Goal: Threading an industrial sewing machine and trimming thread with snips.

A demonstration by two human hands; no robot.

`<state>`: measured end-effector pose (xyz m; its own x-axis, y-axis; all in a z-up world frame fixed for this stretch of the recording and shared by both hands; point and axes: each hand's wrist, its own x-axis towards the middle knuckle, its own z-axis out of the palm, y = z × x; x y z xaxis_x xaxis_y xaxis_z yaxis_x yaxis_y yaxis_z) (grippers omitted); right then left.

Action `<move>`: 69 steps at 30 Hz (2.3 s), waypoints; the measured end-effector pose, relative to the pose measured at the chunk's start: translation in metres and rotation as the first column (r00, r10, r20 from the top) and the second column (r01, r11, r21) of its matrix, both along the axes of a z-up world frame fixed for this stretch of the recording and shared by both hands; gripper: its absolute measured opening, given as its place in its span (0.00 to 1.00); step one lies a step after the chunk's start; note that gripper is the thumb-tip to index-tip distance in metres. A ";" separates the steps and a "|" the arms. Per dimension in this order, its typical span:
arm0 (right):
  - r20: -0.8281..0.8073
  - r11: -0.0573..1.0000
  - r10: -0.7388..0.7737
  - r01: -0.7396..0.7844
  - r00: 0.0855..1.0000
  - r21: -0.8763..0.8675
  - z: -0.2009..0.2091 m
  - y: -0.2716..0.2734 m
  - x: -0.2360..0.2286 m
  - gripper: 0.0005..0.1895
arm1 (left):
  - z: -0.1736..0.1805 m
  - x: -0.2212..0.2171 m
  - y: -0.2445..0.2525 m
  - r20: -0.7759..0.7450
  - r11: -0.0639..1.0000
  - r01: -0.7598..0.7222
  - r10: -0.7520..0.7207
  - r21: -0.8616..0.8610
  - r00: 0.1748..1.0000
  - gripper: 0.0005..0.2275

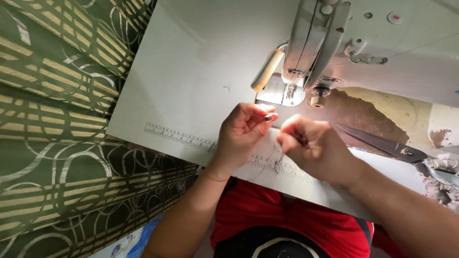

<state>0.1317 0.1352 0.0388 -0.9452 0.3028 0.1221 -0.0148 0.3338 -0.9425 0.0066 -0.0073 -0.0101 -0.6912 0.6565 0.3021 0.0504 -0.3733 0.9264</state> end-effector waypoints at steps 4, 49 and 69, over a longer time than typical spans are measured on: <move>0.279 0.960 -0.254 0.207 0.926 0.186 0.002 0.010 -0.007 0.17 | 0.005 0.004 0.002 -0.145 1.000 -0.026 0.024 -0.016 0.989 0.06; -0.160 0.716 0.014 0.102 0.987 0.691 -0.014 0.024 -0.004 0.06 | -0.007 0.002 -0.001 -0.060 0.998 -0.009 0.005 -0.058 0.998 0.07; -0.288 0.799 0.136 0.066 0.948 0.597 -0.029 0.019 -0.011 0.03 | -0.006 -0.005 -0.007 0.121 0.970 0.162 -0.142 -0.179 0.982 0.08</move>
